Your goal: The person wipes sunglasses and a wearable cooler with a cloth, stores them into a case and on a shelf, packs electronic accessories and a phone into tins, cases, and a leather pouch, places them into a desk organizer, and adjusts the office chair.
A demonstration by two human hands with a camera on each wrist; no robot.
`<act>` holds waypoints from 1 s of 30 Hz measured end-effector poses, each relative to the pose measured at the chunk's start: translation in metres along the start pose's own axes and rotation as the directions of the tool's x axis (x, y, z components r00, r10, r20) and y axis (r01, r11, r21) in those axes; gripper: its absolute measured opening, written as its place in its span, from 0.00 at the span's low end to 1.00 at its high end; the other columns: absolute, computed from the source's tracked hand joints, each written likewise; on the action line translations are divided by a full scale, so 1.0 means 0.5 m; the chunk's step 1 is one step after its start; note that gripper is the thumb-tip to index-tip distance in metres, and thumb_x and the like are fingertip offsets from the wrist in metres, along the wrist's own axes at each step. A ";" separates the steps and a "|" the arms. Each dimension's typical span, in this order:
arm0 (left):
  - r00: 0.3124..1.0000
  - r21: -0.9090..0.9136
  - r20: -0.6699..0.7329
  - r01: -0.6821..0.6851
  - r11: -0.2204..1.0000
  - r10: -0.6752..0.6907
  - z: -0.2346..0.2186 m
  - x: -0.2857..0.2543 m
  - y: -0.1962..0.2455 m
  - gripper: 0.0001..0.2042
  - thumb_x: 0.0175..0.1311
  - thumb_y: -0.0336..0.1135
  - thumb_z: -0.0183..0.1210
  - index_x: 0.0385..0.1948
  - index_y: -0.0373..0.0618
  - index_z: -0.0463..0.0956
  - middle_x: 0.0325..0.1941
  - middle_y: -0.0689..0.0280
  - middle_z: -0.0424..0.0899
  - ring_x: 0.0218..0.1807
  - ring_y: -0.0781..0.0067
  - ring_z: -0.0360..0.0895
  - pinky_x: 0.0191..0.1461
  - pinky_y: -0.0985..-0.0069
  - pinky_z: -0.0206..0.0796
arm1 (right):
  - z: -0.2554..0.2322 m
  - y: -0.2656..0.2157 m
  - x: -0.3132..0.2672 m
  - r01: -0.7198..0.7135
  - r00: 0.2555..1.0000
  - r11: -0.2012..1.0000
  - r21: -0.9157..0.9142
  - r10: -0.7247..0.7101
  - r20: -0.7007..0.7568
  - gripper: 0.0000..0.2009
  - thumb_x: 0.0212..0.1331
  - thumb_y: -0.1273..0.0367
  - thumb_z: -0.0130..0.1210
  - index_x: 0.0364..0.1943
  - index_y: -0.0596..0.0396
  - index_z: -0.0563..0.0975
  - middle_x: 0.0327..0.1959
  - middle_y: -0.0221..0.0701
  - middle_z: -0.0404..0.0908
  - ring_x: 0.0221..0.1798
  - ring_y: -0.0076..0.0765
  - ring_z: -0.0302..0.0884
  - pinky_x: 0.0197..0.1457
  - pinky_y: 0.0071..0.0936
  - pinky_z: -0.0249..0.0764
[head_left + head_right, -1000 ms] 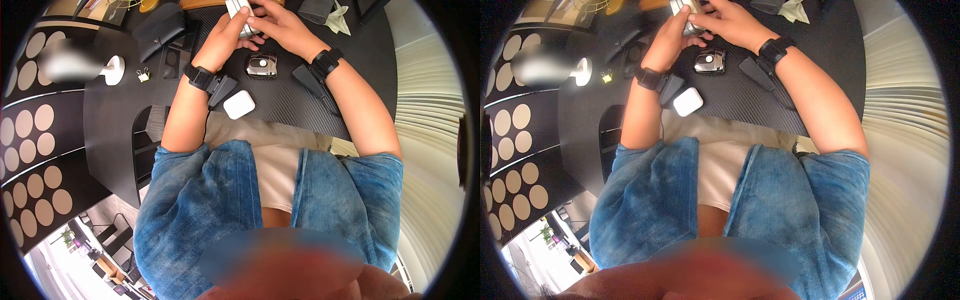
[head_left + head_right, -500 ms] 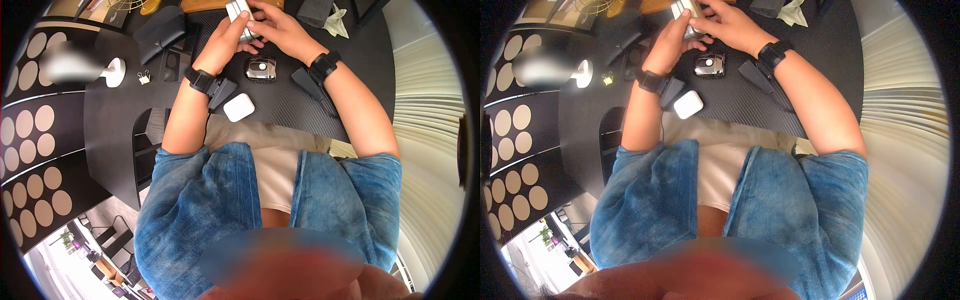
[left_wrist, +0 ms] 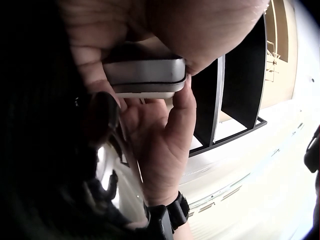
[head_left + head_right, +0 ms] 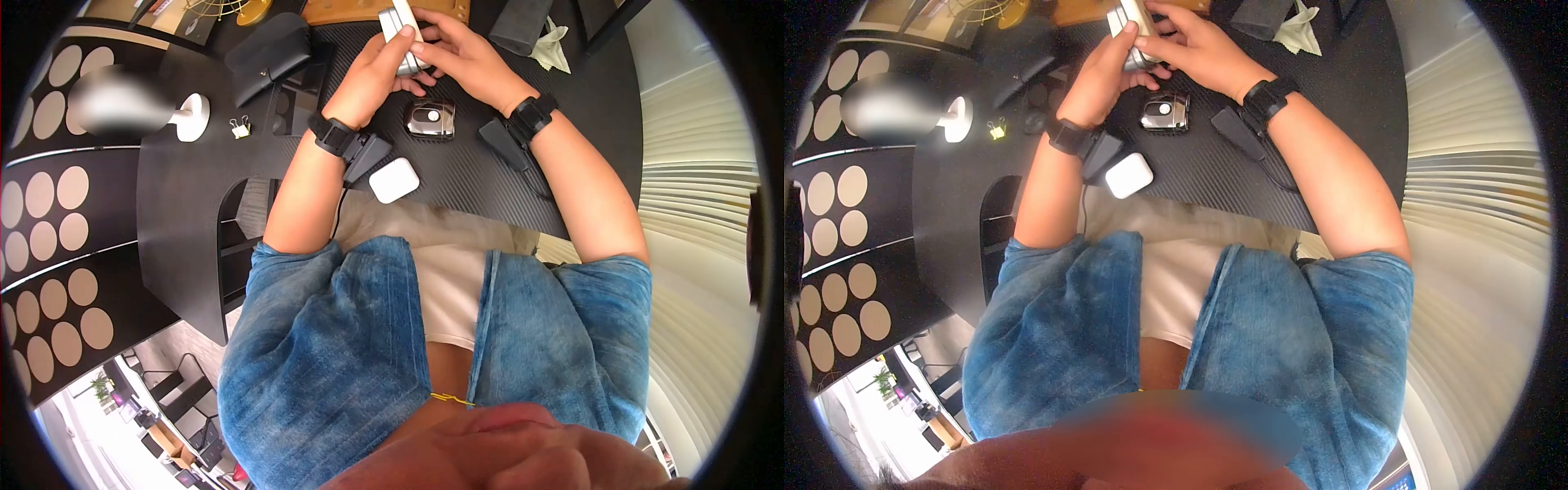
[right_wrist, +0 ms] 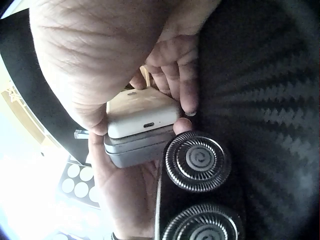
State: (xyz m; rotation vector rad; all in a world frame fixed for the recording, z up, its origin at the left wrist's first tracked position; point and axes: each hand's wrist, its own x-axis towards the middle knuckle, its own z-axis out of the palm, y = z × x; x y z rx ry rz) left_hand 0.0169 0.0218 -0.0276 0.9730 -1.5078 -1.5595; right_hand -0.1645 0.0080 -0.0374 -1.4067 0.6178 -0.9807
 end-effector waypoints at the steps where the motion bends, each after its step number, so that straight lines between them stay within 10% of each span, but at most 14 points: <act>1: 1.000 -0.005 0.003 -0.004 1.000 0.004 0.001 -0.001 0.002 0.24 0.77 0.50 0.40 0.54 0.35 0.70 0.45 0.58 0.81 0.40 0.68 0.82 0.40 0.76 0.75 | 0.001 0.003 -0.001 0.013 1.000 1.000 0.021 -0.012 -0.019 0.22 0.70 0.70 0.51 0.66 0.60 0.63 0.46 0.31 0.76 0.40 0.22 0.74 0.42 0.20 0.73; 4: 1.000 -0.010 0.000 -0.010 1.000 0.010 0.001 -0.001 0.002 0.24 0.77 0.50 0.40 0.54 0.35 0.70 0.45 0.58 0.81 0.39 0.69 0.81 0.40 0.76 0.75 | -0.011 0.031 0.002 0.047 0.998 0.978 -0.204 -0.056 -0.042 0.28 0.69 0.60 0.53 0.70 0.53 0.61 0.53 0.30 0.77 0.53 0.23 0.74 0.50 0.21 0.71; 30: 0.997 -0.182 -0.061 0.029 0.983 -0.041 -0.002 -0.003 0.004 0.26 0.76 0.54 0.38 0.48 0.36 0.71 0.40 0.59 0.78 0.36 0.63 0.80 0.38 0.72 0.74 | -0.020 0.002 -0.008 -0.009 0.993 0.998 -0.069 0.001 -0.119 0.27 0.69 0.57 0.51 0.67 0.57 0.66 0.50 0.34 0.79 0.48 0.28 0.79 0.43 0.23 0.77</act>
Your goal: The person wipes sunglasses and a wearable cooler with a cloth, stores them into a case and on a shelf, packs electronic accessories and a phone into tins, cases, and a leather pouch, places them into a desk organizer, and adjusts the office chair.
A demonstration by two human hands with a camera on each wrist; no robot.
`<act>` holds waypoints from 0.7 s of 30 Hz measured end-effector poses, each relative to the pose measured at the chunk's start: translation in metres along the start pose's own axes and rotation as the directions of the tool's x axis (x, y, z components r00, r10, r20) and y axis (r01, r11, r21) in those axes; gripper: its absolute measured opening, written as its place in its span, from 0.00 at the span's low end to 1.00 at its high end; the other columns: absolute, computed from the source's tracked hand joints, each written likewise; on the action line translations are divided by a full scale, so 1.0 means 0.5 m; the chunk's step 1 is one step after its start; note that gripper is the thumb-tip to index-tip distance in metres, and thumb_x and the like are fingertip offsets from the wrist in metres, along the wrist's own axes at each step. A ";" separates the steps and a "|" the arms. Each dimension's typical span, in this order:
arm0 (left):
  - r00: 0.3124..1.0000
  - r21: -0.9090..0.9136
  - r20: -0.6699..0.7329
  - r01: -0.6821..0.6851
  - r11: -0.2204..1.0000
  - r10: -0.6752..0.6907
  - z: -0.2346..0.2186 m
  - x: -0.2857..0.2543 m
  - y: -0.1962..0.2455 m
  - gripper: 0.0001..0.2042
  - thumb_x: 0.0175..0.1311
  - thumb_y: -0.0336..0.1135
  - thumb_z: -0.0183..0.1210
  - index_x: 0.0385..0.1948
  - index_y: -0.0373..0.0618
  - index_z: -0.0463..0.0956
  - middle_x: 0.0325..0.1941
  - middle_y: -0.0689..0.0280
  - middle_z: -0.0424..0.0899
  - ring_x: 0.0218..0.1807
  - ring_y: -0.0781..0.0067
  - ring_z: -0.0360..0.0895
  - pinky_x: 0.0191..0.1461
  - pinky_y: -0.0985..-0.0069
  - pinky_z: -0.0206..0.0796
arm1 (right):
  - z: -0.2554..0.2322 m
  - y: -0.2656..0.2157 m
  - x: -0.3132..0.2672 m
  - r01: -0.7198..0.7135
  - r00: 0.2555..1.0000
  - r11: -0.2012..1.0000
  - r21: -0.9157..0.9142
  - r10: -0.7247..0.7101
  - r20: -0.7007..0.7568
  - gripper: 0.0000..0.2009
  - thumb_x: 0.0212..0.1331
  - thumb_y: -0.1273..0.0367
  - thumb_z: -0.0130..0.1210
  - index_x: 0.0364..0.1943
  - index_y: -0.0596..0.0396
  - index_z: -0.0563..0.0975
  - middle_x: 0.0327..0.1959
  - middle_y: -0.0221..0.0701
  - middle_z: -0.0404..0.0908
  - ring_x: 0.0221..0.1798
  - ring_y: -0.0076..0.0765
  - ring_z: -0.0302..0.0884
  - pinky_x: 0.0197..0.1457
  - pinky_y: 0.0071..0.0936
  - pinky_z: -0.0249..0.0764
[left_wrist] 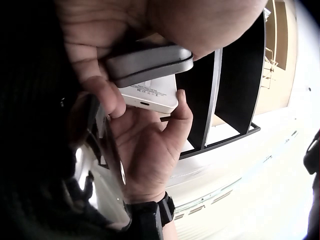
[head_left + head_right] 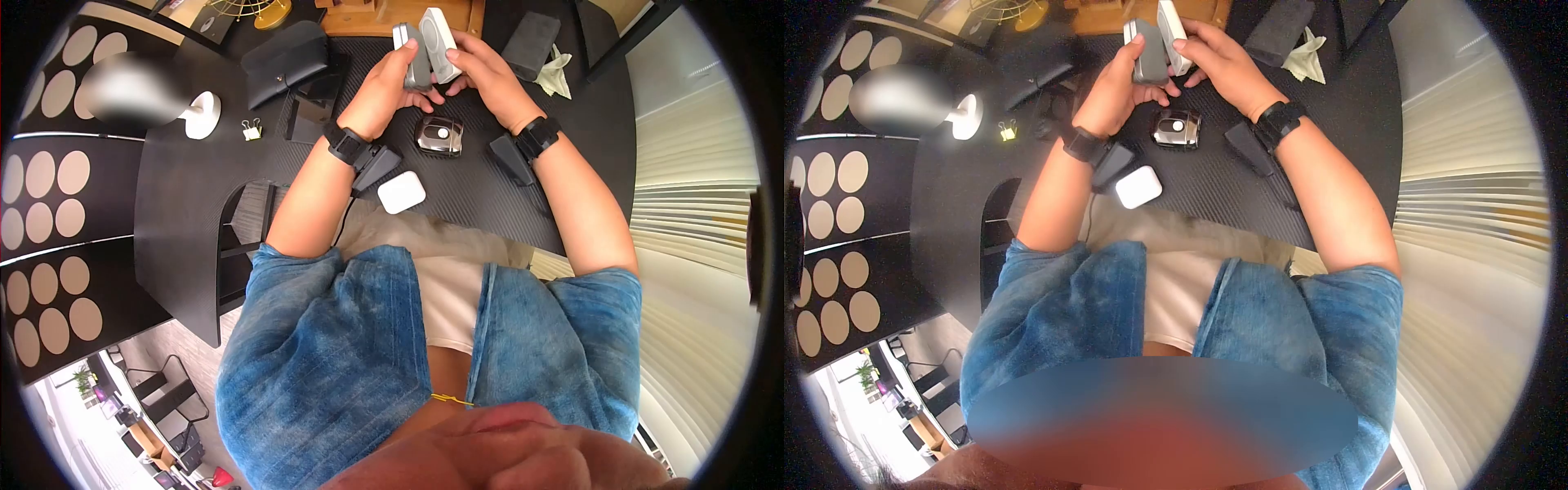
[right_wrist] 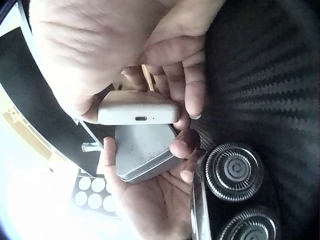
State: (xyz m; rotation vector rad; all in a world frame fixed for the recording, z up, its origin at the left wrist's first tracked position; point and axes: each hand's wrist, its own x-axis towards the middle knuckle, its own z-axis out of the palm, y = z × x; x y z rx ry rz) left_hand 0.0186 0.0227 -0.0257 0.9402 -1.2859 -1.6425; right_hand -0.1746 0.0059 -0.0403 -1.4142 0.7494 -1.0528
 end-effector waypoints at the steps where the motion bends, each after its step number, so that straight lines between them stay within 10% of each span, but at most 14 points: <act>1: 1.000 -0.001 0.001 0.002 1.000 -0.002 0.000 0.000 0.000 0.25 0.76 0.54 0.38 0.48 0.36 0.71 0.40 0.59 0.79 0.37 0.63 0.81 0.38 0.72 0.74 | 0.000 -0.001 0.000 -0.003 1.000 1.000 0.010 0.004 -0.003 0.27 0.69 0.57 0.51 0.66 0.58 0.66 0.50 0.34 0.79 0.48 0.28 0.79 0.43 0.23 0.77; 21: 0.998 0.084 0.060 -0.029 0.996 0.024 0.003 0.003 -0.003 0.26 0.76 0.54 0.40 0.54 0.36 0.70 0.43 0.61 0.82 0.39 0.72 0.81 0.39 0.77 0.73 | 0.016 0.017 0.006 0.022 0.998 1.000 0.021 -0.023 0.065 0.33 0.63 0.66 0.62 0.70 0.59 0.60 0.52 0.34 0.77 0.48 0.22 0.76 0.48 0.21 0.74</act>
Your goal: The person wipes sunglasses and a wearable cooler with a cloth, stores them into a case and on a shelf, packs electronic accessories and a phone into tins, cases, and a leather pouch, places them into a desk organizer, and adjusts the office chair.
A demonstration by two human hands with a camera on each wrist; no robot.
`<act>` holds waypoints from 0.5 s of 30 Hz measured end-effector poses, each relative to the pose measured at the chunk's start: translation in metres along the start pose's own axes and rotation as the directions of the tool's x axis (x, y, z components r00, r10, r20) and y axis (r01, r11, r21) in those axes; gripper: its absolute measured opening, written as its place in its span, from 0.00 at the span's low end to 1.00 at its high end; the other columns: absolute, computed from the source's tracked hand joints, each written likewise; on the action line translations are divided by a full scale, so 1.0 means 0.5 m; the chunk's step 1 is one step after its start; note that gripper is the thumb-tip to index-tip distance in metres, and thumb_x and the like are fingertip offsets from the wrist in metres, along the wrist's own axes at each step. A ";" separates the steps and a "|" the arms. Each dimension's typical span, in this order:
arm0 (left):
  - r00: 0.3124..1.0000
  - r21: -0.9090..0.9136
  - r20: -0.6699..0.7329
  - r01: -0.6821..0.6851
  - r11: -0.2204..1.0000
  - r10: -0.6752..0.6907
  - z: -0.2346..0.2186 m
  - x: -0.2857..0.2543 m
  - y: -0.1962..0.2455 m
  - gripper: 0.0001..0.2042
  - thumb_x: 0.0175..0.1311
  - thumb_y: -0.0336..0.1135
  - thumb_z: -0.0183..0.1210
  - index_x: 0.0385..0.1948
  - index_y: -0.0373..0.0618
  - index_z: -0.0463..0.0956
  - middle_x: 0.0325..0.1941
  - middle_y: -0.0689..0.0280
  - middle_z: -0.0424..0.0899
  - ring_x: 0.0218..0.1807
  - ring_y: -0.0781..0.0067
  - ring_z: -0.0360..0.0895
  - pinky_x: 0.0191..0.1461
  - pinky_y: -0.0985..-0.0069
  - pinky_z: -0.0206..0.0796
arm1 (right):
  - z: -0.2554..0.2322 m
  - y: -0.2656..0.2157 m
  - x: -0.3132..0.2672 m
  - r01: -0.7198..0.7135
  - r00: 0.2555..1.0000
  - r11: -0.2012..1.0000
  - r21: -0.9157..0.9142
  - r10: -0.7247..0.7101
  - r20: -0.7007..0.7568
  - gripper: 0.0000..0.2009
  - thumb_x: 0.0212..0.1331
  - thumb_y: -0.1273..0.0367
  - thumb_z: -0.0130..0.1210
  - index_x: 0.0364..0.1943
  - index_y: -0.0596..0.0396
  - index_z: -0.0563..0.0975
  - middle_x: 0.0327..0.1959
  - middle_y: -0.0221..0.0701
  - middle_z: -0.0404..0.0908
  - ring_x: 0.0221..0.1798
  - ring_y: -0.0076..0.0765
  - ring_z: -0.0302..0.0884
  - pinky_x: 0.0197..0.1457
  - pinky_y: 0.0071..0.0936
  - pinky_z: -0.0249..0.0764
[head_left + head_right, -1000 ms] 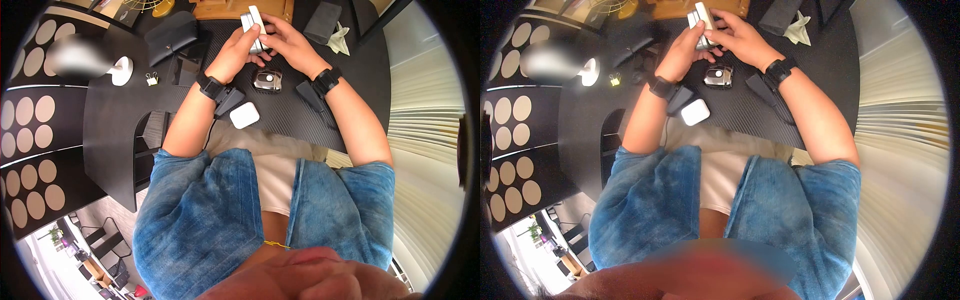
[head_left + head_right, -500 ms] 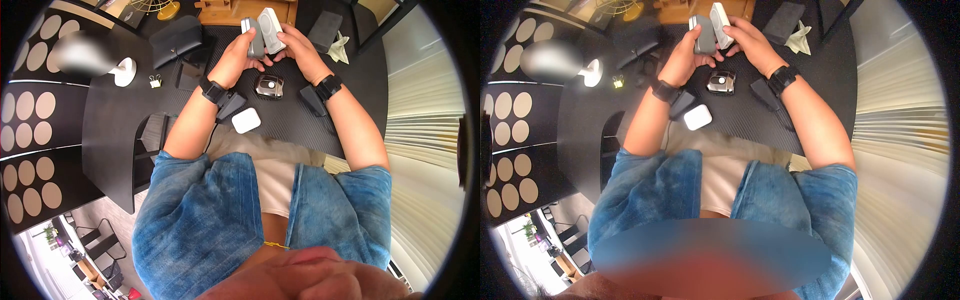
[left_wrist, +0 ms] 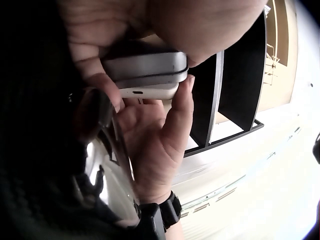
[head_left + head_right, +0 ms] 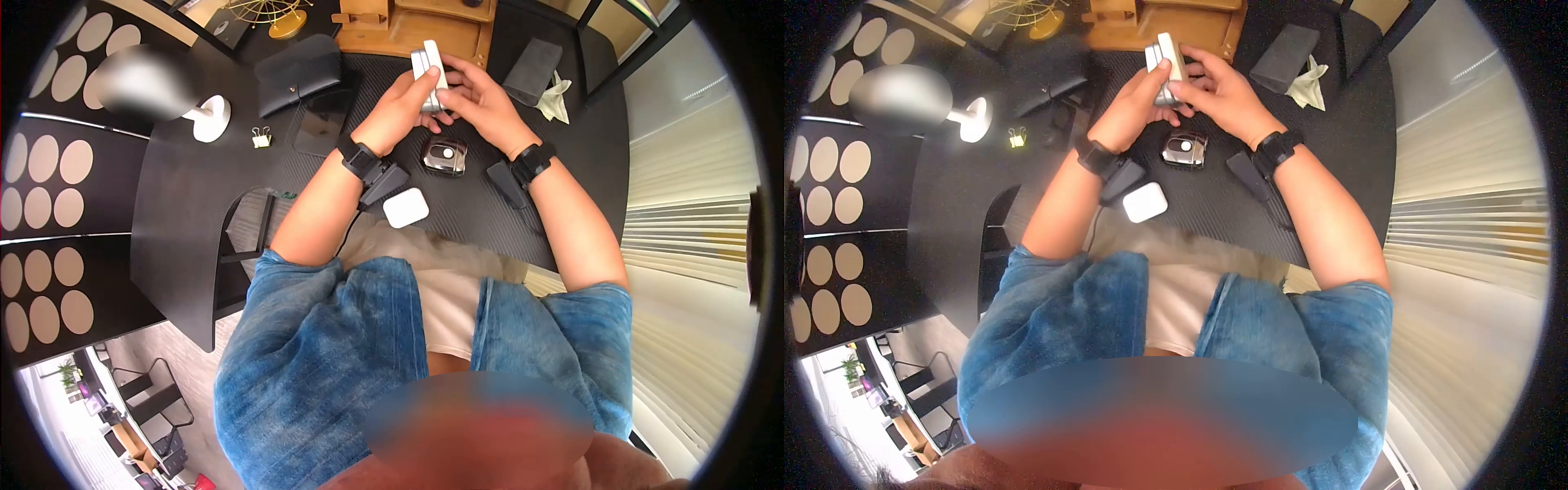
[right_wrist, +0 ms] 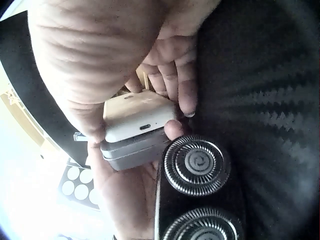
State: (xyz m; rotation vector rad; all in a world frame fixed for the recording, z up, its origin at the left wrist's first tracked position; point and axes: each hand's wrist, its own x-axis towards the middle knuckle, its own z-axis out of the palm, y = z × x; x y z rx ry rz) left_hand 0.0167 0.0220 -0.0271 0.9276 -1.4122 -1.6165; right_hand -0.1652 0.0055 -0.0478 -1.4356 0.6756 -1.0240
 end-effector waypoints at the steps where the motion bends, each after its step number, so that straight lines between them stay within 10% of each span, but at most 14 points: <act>1: 1.000 0.000 -0.001 -0.008 1.000 0.008 0.001 -0.001 0.001 0.26 0.76 0.54 0.40 0.54 0.36 0.70 0.43 0.61 0.82 0.39 0.72 0.81 0.39 0.77 0.73 | 0.000 0.002 0.001 0.004 1.000 1.000 -0.006 -0.004 0.004 0.33 0.63 0.66 0.62 0.70 0.59 0.60 0.52 0.34 0.77 0.48 0.22 0.76 0.48 0.21 0.74; 15: 0.999 0.058 -0.044 -0.003 0.998 0.005 0.008 -0.009 0.008 0.26 0.73 0.56 0.47 0.55 0.37 0.67 0.41 0.63 0.79 0.36 0.74 0.78 0.34 0.79 0.69 | 0.004 -0.018 -0.004 0.002 1.000 1.000 -0.002 -0.002 -0.007 0.33 0.61 0.70 0.63 0.69 0.59 0.60 0.54 0.38 0.75 0.44 0.26 0.78 0.47 0.25 0.76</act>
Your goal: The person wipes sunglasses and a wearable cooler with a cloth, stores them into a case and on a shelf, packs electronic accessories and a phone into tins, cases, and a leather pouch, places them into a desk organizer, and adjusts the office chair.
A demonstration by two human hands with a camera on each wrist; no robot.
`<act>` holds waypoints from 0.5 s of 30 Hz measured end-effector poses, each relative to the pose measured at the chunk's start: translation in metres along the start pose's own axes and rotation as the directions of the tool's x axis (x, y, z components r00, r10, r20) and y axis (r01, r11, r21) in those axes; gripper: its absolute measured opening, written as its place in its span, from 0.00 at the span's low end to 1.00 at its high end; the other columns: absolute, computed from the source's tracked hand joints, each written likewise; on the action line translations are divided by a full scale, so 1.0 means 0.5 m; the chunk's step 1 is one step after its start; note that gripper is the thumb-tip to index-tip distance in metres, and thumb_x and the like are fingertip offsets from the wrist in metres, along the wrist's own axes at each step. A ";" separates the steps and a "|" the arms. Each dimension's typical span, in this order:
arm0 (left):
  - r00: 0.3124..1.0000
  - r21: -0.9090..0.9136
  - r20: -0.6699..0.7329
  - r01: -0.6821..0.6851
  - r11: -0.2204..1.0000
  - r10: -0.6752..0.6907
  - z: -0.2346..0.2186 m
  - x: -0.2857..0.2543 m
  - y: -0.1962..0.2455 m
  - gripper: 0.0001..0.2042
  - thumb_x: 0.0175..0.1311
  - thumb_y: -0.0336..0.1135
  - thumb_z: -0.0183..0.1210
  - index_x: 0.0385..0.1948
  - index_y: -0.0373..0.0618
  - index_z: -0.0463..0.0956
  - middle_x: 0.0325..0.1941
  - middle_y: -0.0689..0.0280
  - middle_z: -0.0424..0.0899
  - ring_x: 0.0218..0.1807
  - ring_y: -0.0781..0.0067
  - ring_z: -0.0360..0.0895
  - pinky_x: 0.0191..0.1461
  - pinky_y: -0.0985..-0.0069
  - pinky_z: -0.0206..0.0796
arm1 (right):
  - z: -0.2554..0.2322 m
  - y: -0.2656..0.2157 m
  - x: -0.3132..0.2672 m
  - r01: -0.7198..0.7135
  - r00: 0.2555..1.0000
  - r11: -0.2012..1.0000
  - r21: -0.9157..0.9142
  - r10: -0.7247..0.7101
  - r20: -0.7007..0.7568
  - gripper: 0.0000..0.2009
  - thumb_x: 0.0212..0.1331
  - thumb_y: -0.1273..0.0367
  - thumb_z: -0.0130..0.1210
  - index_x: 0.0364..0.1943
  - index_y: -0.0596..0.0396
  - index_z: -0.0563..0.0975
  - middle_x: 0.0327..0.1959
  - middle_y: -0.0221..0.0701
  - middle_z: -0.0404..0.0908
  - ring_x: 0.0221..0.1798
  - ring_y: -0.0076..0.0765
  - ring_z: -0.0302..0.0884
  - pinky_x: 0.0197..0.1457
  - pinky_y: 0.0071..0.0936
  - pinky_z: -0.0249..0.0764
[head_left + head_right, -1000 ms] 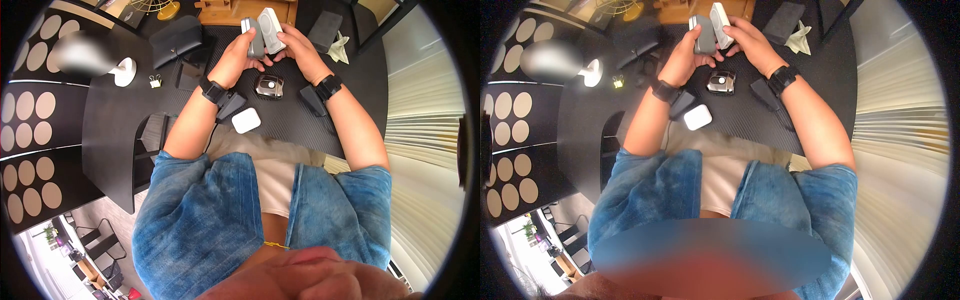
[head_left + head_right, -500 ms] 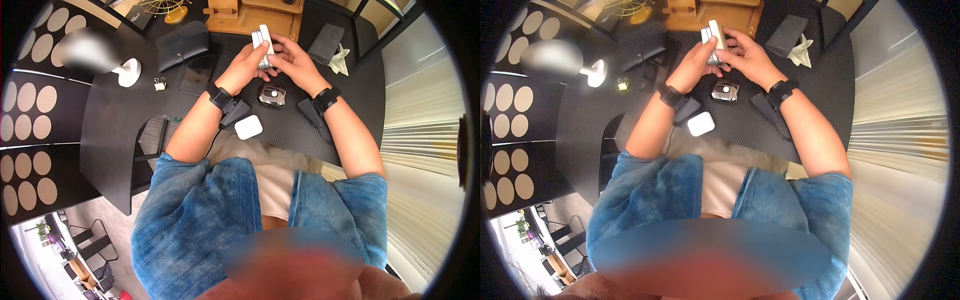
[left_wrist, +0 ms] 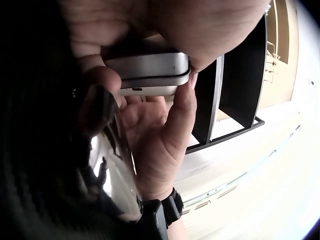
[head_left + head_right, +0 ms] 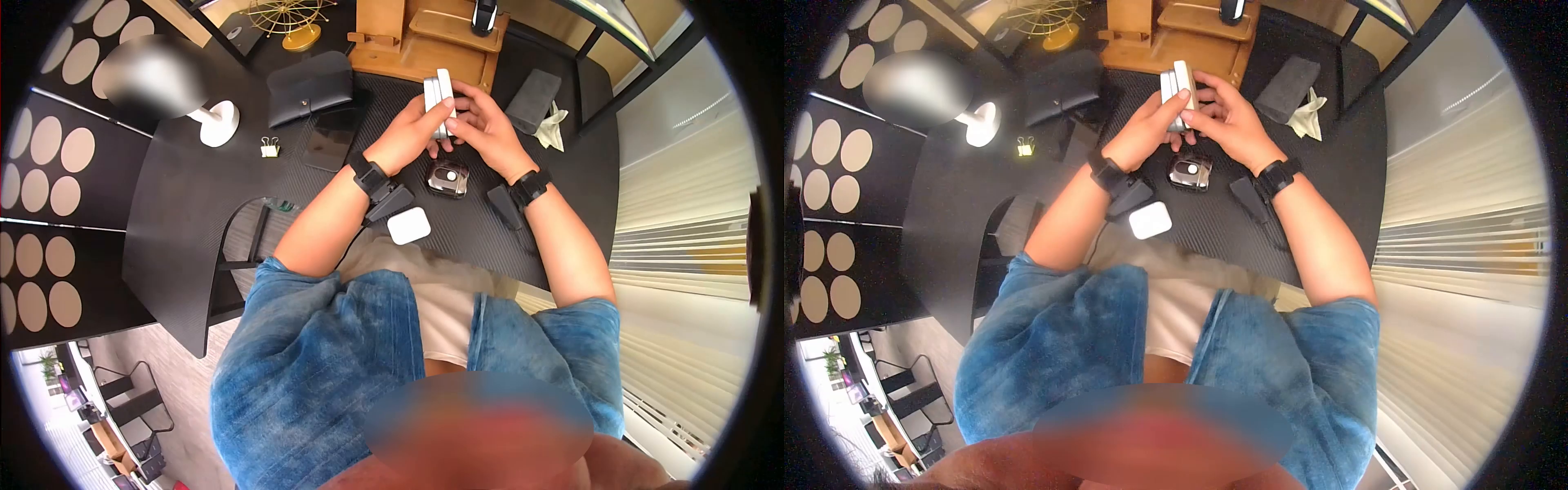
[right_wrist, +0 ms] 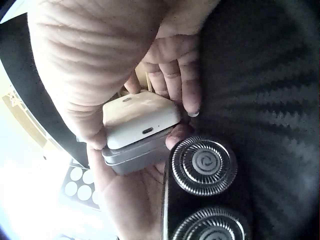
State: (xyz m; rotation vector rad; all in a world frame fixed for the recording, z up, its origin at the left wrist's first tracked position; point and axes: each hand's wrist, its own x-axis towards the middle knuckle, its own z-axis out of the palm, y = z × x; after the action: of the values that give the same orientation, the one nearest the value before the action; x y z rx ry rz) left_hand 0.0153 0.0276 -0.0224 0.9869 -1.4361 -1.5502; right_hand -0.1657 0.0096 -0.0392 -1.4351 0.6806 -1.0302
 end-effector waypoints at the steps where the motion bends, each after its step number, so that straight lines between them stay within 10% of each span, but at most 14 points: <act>1: 1.000 -0.001 -0.002 -0.005 1.000 0.005 -0.002 0.000 0.000 0.26 0.73 0.56 0.47 0.55 0.37 0.67 0.41 0.63 0.79 0.36 0.74 0.78 0.34 0.79 0.69 | -0.002 0.008 0.000 0.021 1.000 1.000 -0.006 -0.021 -0.002 0.32 0.62 0.69 0.62 0.69 0.59 0.60 0.53 0.38 0.76 0.45 0.26 0.78 0.46 0.24 0.75; 15: 0.995 -0.376 0.099 0.062 0.924 -0.026 -0.010 0.000 0.003 0.24 0.75 0.53 0.39 0.52 0.39 0.70 0.42 0.62 0.79 0.35 0.70 0.79 0.35 0.77 0.68 | -0.039 -0.013 -0.001 -0.076 0.996 0.967 0.244 0.083 -0.021 0.27 0.67 0.57 0.45 0.65 0.61 0.65 0.53 0.38 0.79 0.48 0.34 0.82 0.46 0.25 0.75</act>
State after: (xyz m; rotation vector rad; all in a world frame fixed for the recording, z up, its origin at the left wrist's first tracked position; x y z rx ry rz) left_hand 0.0202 0.0255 -0.0213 0.7256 -1.1177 -1.8409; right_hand -0.1841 0.0017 -0.0345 -1.1731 0.6065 -1.0365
